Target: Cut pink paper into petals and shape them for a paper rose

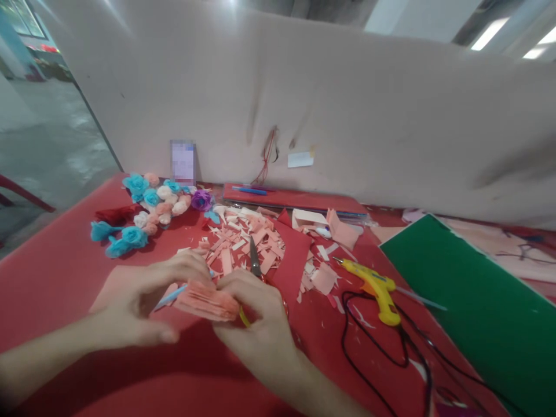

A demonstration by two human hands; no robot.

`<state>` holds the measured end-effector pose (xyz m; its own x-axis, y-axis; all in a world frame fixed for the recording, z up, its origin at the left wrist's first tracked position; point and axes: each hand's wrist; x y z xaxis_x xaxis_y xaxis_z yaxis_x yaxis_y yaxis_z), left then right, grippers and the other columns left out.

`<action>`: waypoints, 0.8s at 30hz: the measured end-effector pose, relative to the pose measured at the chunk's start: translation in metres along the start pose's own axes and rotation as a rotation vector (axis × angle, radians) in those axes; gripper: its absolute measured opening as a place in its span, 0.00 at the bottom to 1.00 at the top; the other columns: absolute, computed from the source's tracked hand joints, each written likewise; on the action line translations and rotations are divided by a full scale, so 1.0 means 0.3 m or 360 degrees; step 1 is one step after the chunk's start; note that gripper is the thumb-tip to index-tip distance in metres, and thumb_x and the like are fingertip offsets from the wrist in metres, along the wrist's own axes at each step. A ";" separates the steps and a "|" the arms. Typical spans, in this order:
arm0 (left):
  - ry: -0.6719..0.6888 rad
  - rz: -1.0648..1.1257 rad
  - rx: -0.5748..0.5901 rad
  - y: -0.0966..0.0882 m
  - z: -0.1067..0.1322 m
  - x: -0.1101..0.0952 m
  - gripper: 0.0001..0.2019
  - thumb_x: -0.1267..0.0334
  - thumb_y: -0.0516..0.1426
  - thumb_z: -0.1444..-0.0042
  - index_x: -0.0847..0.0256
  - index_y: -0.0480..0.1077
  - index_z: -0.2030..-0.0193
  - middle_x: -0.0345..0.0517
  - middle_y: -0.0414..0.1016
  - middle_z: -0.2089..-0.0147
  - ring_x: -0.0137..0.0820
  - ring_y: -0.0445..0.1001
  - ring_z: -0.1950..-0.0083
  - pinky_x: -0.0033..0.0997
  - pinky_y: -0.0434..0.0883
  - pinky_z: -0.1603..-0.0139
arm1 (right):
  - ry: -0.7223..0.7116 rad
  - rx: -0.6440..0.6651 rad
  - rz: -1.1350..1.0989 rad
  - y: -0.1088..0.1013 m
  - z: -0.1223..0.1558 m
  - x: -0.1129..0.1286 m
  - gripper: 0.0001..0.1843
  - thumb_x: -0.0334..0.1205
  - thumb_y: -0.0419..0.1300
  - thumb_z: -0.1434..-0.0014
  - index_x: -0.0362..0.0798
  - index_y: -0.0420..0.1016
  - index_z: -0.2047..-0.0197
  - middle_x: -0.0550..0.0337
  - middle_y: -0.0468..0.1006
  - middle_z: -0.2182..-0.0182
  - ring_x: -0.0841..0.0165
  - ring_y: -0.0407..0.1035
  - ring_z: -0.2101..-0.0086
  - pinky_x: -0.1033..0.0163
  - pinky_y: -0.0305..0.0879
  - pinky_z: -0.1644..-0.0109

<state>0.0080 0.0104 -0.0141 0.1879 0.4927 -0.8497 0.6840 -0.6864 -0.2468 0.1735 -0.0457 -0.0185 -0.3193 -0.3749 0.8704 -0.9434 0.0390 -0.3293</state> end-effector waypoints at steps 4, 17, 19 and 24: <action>0.0030 -0.0100 -0.0125 0.018 -0.003 0.024 0.06 0.65 0.58 0.50 0.64 0.70 0.65 0.47 0.69 0.67 0.31 0.67 0.63 0.31 0.67 0.61 | 0.0189 0.0033 -0.0164 0.006 -0.001 0.003 0.06 0.27 0.57 0.55 0.47 0.70 0.78 0.61 0.72 0.77 0.70 0.67 0.74 0.66 0.62 0.72; -0.0274 0.0187 -0.0172 0.040 0.005 0.024 0.07 0.66 0.58 0.50 0.55 0.76 0.64 0.41 0.66 0.71 0.26 0.65 0.68 0.26 0.65 0.66 | 0.0203 0.0121 -0.0152 0.025 -0.002 0.009 0.07 0.27 0.57 0.55 0.47 0.69 0.79 0.64 0.70 0.80 0.73 0.63 0.77 0.69 0.58 0.75; -0.0311 0.0229 -0.0155 0.042 0.005 0.027 0.08 0.67 0.58 0.50 0.53 0.76 0.63 0.41 0.65 0.71 0.26 0.64 0.68 0.26 0.65 0.66 | 0.0234 0.0113 -0.0143 0.026 -0.001 0.007 0.06 0.28 0.57 0.54 0.47 0.69 0.80 0.64 0.70 0.80 0.73 0.63 0.77 0.69 0.59 0.74; -0.0356 0.0274 -0.0134 0.039 0.002 0.034 0.09 0.68 0.57 0.49 0.49 0.76 0.64 0.40 0.62 0.72 0.25 0.63 0.69 0.24 0.63 0.68 | 0.0200 0.0117 -0.0119 0.027 -0.004 0.001 0.06 0.29 0.58 0.54 0.47 0.70 0.80 0.63 0.71 0.79 0.72 0.64 0.76 0.68 0.59 0.73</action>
<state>0.0175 0.0070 -0.0261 0.1522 0.2363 -0.9597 0.7134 -0.6983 -0.0588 0.1657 -0.0443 -0.0205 -0.2615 -0.2552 0.9309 -0.9573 -0.0544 -0.2839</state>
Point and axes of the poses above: each hand's wrist, its own z-axis away from the middle knuckle, its own y-axis out of the palm, x = y × z
